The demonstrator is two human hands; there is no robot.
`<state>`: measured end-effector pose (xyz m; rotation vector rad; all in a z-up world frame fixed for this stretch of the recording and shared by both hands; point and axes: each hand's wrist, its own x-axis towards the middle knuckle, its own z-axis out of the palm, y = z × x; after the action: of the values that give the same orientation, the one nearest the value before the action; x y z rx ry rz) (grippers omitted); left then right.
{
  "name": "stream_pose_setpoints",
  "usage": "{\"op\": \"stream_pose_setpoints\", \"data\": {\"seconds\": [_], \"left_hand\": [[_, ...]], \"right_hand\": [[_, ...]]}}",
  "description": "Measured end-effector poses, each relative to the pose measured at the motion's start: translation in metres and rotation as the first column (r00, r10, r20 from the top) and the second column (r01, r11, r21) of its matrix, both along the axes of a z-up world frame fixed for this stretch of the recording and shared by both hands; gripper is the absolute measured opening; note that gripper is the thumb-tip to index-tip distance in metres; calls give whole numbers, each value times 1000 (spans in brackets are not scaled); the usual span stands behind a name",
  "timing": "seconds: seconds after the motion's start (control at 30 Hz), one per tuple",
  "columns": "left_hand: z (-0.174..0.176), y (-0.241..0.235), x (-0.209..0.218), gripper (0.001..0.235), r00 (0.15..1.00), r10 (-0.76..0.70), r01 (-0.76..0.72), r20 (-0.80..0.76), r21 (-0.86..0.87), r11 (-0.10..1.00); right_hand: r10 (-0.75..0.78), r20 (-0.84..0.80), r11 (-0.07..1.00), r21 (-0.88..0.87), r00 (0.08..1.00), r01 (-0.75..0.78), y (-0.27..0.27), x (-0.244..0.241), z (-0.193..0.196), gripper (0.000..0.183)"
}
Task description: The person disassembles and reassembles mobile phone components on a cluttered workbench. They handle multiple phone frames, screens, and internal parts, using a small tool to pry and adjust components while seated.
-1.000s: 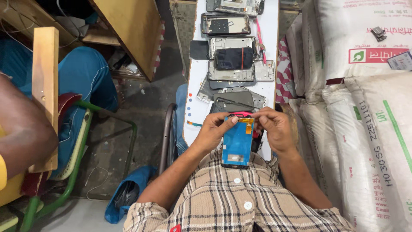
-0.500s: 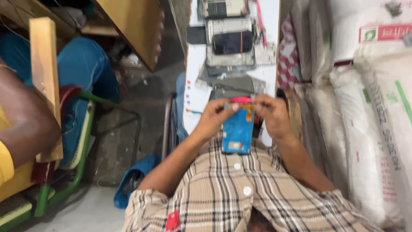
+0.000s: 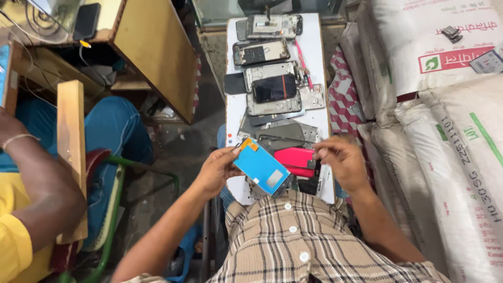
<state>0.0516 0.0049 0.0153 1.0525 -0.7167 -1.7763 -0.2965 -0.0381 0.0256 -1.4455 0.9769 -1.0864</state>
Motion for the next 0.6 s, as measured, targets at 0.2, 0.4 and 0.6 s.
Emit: {"op": "stream_pose_setpoints", "data": {"seconds": [0.2, 0.4, 0.6], "left_hand": [[3, -34, 7, 34, 908, -199, 218, 368, -12, 976], [-11, -58, -55, 25, 966, -1, 98, 258, -363, 927], [-27, -10, -84, 25, 990, 140, -137, -3, -228, 964]], "right_hand": [[-60, -201, 973, -232, 978, 12, 11, 26, -10, 16], [-151, -303, 931, -365, 941, 32, 9, 24, -2, 21], [19, -49, 994, -103, 999, -24, 12, 12, -26, 17]]}}
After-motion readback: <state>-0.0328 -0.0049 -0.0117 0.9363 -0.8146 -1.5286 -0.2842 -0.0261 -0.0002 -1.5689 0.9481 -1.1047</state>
